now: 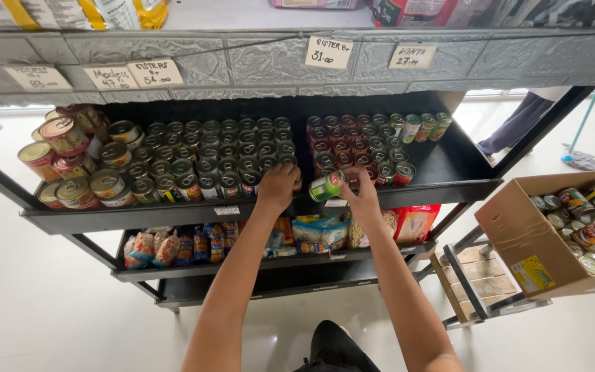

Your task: The recorder is stocking canned goods from a cardboard box onto metal grocery shelves.

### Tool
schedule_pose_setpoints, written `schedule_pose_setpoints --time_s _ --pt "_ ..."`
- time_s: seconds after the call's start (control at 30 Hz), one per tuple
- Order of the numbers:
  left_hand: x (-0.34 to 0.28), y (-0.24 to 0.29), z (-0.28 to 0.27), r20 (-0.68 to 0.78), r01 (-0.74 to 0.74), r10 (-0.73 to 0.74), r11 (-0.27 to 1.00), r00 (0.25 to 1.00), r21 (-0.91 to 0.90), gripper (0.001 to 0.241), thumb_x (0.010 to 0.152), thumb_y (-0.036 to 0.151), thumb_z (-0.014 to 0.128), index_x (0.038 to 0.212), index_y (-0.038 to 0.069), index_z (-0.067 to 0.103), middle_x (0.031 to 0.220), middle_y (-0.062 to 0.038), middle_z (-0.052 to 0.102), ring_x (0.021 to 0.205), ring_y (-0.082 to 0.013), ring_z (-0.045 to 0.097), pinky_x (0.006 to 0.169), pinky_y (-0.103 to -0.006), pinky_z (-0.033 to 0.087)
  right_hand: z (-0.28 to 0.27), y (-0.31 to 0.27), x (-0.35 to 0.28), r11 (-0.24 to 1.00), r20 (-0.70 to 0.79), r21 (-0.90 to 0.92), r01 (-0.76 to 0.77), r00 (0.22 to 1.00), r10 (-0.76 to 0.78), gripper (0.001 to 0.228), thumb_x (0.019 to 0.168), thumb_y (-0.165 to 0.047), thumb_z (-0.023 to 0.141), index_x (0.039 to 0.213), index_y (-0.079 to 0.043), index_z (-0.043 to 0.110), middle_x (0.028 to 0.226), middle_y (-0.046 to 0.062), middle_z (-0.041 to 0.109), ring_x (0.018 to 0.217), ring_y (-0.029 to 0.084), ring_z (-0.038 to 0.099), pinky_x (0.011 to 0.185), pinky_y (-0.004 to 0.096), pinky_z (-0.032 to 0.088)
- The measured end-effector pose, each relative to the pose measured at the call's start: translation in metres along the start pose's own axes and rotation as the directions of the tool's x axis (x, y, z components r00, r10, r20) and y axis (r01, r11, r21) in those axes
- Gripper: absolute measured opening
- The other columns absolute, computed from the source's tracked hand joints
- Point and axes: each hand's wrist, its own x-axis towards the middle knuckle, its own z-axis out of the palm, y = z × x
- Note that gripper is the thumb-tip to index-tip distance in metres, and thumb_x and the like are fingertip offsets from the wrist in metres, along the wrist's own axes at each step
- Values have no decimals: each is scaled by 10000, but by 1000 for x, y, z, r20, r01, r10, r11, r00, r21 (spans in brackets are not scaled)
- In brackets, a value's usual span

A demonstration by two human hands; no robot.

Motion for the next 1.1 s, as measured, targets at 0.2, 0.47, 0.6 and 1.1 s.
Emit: schedule_pose_setpoints --time_s 0.2,0.47,0.6,1.1 --pt "-10 -13 -6 91 35 -26 995 996 -94 287 934 71 722 1175 177 608 1249 -39 581 1233 -285 564 1074 -442 479 6 1 21 997 28 -45 -69 997 70 336 975 -194 653 1273 -88 539 1059 103 597 911 196 640 763 389 638" --pt "20 18 -32 88 111 -86 936 992 -333 632 876 363 794 1389 141 499 1345 -123 531 1253 -352 542 1003 -481 494 33 -8 69 723 81 -624 297 944 -318 305 930 -177 795 1195 -104 663 1087 125 630 1060 392 592 828 535 528" --pt "25 10 -25 14 115 -121 896 993 -430 611 963 300 706 1506 164 462 1432 -126 538 1310 -353 546 1026 -464 509 39 -35 69 826 236 -450 339 937 -256 544 837 -174 765 1326 -98 540 1282 198 427 1084 393 566 820 492 551" --pt "34 5 11 59 261 -261 965 963 9 648 1024 446 483 1473 -19 449 1536 -189 432 1450 -336 368 1196 -486 291 90 86 263 510 38 -860 -34 991 131 900 837 -495 745 1477 -10 340 1604 322 132 1182 523 557 867 534 588"
